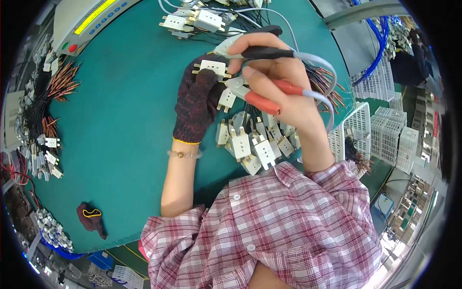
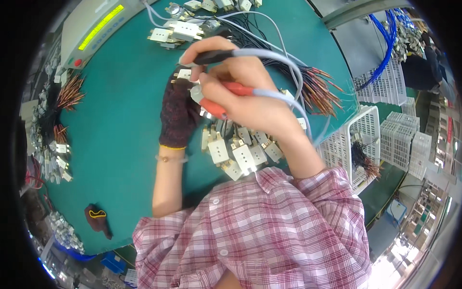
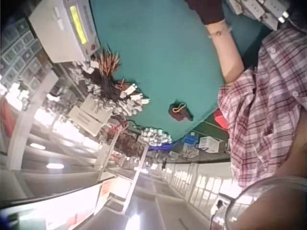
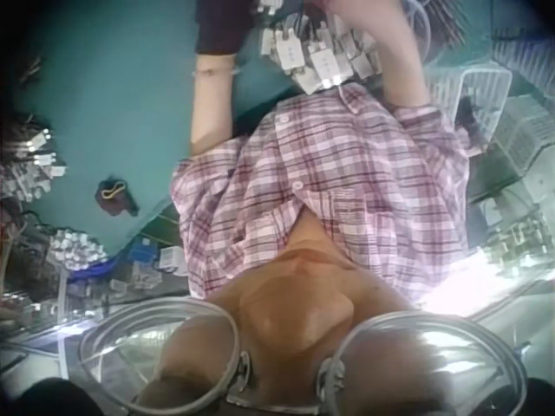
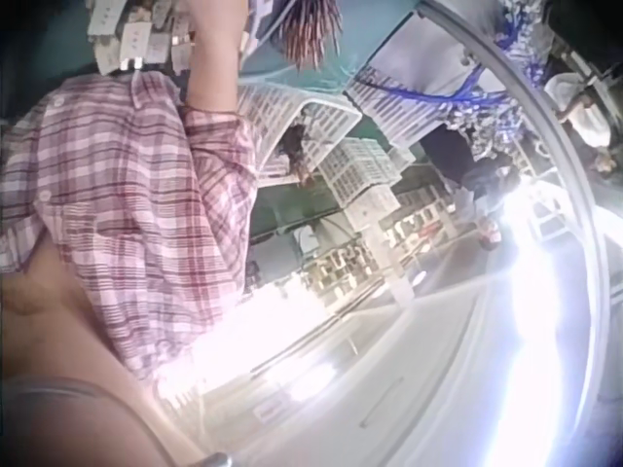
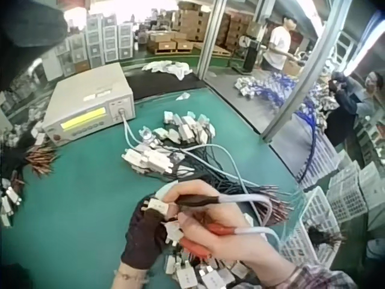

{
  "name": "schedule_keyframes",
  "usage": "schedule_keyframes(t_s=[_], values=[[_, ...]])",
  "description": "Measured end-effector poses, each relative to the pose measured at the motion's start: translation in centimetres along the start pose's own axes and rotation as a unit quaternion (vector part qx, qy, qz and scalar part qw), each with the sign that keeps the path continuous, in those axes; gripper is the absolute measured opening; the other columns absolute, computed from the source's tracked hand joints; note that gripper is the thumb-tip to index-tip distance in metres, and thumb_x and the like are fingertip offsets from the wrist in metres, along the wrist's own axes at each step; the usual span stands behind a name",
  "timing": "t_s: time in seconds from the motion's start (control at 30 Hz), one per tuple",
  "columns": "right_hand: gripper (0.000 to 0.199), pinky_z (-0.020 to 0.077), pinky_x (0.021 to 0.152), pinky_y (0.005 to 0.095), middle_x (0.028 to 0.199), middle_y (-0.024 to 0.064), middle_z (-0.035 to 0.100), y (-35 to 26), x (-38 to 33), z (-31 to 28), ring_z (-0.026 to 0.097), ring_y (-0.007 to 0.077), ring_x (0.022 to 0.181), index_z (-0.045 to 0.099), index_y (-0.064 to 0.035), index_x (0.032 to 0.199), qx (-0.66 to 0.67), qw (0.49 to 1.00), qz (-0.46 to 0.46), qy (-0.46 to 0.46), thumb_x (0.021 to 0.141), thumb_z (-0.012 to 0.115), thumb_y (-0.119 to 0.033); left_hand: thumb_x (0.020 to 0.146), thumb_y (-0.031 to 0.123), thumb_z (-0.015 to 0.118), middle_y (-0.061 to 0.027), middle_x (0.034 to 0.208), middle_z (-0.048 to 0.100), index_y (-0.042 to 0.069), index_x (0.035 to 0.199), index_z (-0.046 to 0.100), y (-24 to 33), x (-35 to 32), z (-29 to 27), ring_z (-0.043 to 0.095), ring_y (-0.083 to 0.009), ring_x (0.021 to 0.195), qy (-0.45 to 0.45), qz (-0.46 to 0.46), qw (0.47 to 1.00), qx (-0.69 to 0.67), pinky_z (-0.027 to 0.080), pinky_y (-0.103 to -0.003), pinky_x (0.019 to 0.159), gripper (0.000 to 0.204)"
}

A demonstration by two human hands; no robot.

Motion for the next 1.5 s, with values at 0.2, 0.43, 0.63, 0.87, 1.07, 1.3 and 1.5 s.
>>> schedule_keyframes(t_s=[0.2, 0.43, 0.63, 0.87, 1.07, 1.3, 1.5], values=[[0.025, 0.0414, 0.067, 0.0209, 0.097, 0.0049, 0.059, 2.1, 2.2, -2.2, 0.053, 0.0071, 0.076, 0.055, -0.0006, 0.104, -0.041, 0.998, -0.003, -0.045, 0.080, 0.048, -0.001, 0.092, 0.036, 0.053, -0.0103, 0.119, 0.055, 0.001, 0.129, 0.043, -0.5, 1.2, 0.3, 0.055, -0.0198, 0.105, -0.063, -0.080, 0.995, 0.016, 0.045, -0.033, 0.090, 0.052], [0.030, 0.0473, 0.074, 0.0236, 0.094, 0.0044, 0.061, 3.0, 3.0, -2.4, 0.059, 0.0115, 0.086, 0.059, -0.0024, 0.103, -0.023, 0.993, 0.020, -0.110, 0.074, 0.050, -0.001, 0.093, 0.037, 0.051, -0.0080, 0.113, 0.057, 0.000, 0.128, 0.046, -0.4, 1.4, 0.4, 0.055, -0.0156, 0.097, -0.063, -0.079, 0.994, 0.031, 0.045, -0.028, 0.084, 0.052], [0.029, 0.0345, 0.055, 0.0181, 0.084, 0.0017, 0.059, 4.4, 3.5, -2.6, 0.042, 0.0030, 0.059, 0.058, -0.0015, 0.102, -0.054, 0.991, 0.044, -0.112, 0.074, 0.050, -0.003, 0.093, 0.034, 0.051, -0.0061, 0.108, 0.059, 0.003, 0.126, 0.051, -0.7, 1.5, -0.7, 0.055, -0.0127, 0.092, -0.053, -0.083, 0.989, 0.110, 0.045, -0.025, 0.076, 0.045], [0.016, 0.0461, 0.052, 0.0201, 0.087, 0.0025, 0.060, 3.3, 3.3, -2.3, 0.055, 0.0065, 0.062, 0.057, 0.0006, 0.095, -0.056, 0.982, 0.151, -0.101, 0.081, 0.050, -0.003, 0.092, 0.031, 0.053, -0.0058, 0.103, 0.061, 0.005, 0.123, 0.054, -0.6, 0.7, -1.4, 0.055, -0.0114, 0.086, -0.004, -0.102, 0.986, 0.131, 0.045, -0.024, 0.073, 0.040], [0.026, 0.0470, 0.054, 0.0203, 0.079, 0.0043, 0.059, 2.7, 3.5, -1.4, 0.055, 0.0073, 0.056, 0.059, -0.0046, 0.100, -0.032, 0.987, 0.079, -0.139, 0.075, 0.053, 0.001, 0.090, 0.025, 0.058, 0.0005, 0.091, 0.063, 0.008, 0.123, 0.055, 2.3, -0.8, -0.8, 0.050, -0.0042, 0.066, 0.029, -0.049, 0.920, 0.387, 0.039, -0.021, 0.053, 0.037], [0.016, 0.0432, 0.059, 0.0225, 0.078, 0.0048, 0.059, 3.8, 2.9, -2.1, 0.054, 0.0082, 0.060, 0.059, -0.0025, 0.091, -0.093, 0.981, 0.087, -0.143, 0.075, 0.056, 0.000, 0.089, 0.028, 0.059, -0.0039, 0.098, 0.060, 0.003, 0.125, 0.049, 0.7, -0.2, -0.2, 0.054, -0.0110, 0.080, -0.013, -0.105, 0.948, 0.299, 0.046, -0.026, 0.069, 0.045], [0.019, 0.0453, 0.046, 0.0232, 0.082, 0.0085, 0.060, 2.3, 3.0, -3.1, 0.059, 0.0135, 0.054, 0.057, 0.0004, 0.097, 0.022, 0.992, 0.079, -0.099, 0.078, 0.054, -0.001, 0.089, 0.026, 0.058, -0.0060, 0.102, 0.060, -0.001, 0.125, 0.047, 2.5, -1.2, 2.1, 0.056, -0.0129, 0.085, -0.026, -0.042, 0.986, 0.160, 0.046, -0.027, 0.071, 0.046]])
Point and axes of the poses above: each hand's wrist, its own x-axis towards the middle knuckle, its own z-axis out of the palm, y = z × x, the point moved 7 cm from there along x, towards the middle knuckle
